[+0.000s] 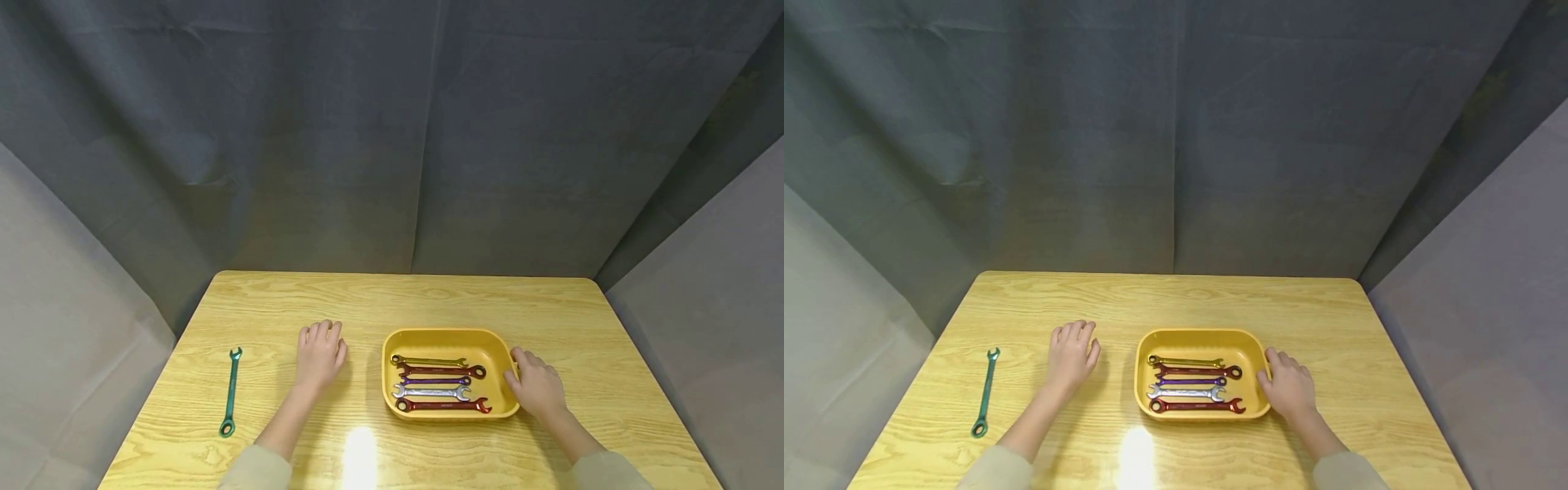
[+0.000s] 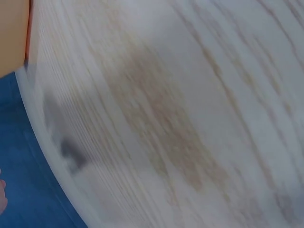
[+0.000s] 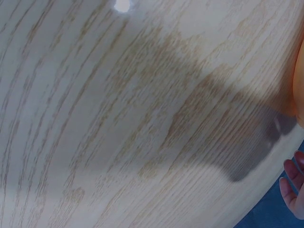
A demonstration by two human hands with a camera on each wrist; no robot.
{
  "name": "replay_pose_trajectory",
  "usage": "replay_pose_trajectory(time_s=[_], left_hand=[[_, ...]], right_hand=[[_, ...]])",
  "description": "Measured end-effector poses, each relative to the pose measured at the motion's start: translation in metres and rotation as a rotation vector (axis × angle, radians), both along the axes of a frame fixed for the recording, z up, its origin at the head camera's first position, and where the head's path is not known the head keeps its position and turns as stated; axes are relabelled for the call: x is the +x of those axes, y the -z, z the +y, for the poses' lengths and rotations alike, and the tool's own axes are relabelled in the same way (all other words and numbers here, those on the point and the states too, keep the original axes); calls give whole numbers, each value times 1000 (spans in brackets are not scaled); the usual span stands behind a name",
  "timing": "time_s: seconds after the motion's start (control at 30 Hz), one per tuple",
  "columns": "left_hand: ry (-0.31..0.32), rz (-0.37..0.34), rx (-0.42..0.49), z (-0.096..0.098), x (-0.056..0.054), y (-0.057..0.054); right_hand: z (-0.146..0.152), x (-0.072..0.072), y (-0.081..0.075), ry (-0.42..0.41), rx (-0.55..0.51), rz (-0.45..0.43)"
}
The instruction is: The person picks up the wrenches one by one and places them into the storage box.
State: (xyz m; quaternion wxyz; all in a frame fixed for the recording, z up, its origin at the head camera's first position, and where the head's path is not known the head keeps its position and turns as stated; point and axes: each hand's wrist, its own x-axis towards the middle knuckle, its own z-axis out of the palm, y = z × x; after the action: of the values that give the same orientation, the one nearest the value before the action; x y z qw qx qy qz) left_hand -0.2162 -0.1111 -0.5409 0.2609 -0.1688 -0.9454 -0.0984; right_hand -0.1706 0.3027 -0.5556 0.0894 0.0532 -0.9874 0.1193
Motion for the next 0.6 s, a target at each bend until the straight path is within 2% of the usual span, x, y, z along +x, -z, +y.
replay_pose_trajectory(time_s=[0.17,0.4,0.6], left_hand=[[-67,-21,6,-13,1,2],[-144,-102,45,-31,5,6],[-201,-117,70,-44,7,9]], right_hand=[[0,0,1,1,-4,10],[1,-1,2,1,-6,14],[1,0,2,5,-5,13]])
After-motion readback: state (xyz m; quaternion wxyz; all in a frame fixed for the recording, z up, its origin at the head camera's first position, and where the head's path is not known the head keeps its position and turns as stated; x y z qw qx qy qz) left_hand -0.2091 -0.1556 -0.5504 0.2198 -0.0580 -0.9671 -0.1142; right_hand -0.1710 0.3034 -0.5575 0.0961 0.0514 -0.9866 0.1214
